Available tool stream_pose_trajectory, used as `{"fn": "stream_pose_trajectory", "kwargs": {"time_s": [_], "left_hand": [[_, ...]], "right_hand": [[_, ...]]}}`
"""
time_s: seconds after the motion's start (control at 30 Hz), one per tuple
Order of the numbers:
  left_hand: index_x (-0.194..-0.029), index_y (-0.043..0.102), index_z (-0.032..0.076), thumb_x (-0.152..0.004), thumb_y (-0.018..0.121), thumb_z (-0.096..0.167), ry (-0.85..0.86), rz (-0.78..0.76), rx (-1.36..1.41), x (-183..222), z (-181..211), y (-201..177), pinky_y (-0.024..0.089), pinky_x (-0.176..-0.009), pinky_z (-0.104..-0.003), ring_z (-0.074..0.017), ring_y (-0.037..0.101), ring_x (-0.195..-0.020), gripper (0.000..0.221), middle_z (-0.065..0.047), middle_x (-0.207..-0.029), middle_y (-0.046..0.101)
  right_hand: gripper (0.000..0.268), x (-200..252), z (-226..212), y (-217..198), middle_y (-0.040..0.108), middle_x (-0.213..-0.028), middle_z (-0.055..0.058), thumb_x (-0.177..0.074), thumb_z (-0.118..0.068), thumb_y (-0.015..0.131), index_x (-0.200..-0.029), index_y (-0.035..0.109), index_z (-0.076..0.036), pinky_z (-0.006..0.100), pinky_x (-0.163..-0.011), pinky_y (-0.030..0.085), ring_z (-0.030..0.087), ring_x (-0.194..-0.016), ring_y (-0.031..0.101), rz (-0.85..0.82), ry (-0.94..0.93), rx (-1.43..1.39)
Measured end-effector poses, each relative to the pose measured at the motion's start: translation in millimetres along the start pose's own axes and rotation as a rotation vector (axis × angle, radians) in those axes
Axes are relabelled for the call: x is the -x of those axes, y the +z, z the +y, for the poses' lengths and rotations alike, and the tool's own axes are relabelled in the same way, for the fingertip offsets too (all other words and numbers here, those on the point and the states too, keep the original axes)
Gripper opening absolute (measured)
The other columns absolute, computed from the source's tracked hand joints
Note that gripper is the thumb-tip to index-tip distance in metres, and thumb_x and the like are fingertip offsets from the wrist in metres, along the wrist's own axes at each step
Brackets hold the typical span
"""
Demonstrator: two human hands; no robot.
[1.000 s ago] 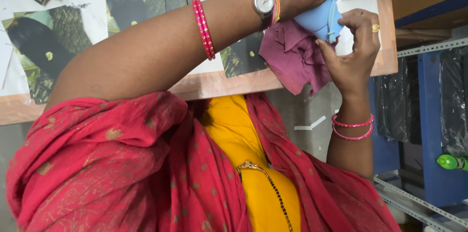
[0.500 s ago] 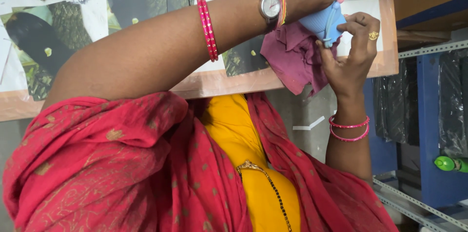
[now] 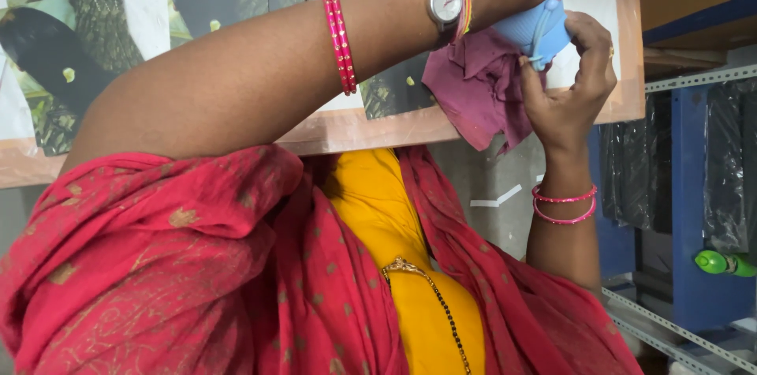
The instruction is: Cleaning and inspecting individual postcards with cat imagery using a cloth in a production environment.
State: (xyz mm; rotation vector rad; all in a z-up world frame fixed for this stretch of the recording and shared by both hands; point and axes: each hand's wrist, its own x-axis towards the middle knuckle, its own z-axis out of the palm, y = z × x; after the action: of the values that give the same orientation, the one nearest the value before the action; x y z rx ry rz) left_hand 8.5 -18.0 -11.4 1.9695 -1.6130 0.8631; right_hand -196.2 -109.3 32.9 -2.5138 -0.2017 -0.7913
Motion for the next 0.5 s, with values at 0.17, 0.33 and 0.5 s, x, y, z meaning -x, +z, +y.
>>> {"fn": "stream_pose_trajectory", "kwargs": {"time_s": [0.17,0.33,0.5], "left_hand": [[-0.076,0.069,0.008,-0.087,0.07,0.042,-0.013,-0.002,0.035,0.7,1.9,-6.3,0.051,-0.05,-0.039,-0.0245,0.068,-0.052,0.036,-0.009,-0.059,0.067],[-0.078,0.069,0.01,-0.081,0.075,0.033,0.022,0.007,-0.001,0.6,0.6,3.9,0.051,-0.049,-0.034,-0.0215,0.068,-0.057,0.024,-0.007,-0.063,0.066],[-0.076,0.069,0.009,-0.074,0.078,0.037,-0.003,0.003,-0.034,1.1,5.5,-17.4,0.051,-0.048,-0.034,-0.0224,0.069,-0.058,0.029,-0.006,-0.064,0.067]], "right_hand": [[0.052,4.7,4.3,2.3,0.062,-0.133,0.021,-0.089,0.005,0.083,-0.132,0.053,0.0,0.045,-0.11,0.05,0.037,-0.127,0.061,0.003,-0.053,0.122],[0.056,7.4,5.2,3.5,0.057,-0.136,0.021,-0.088,0.004,0.086,-0.132,0.051,-0.001,0.045,-0.109,0.051,0.038,-0.128,0.06,0.002,-0.06,0.125],[0.055,10.8,7.3,4.2,0.055,-0.138,0.02,-0.09,0.003,0.087,-0.131,0.052,-0.003,0.045,-0.109,0.052,0.037,-0.129,0.059,-0.005,-0.049,0.116]]}}
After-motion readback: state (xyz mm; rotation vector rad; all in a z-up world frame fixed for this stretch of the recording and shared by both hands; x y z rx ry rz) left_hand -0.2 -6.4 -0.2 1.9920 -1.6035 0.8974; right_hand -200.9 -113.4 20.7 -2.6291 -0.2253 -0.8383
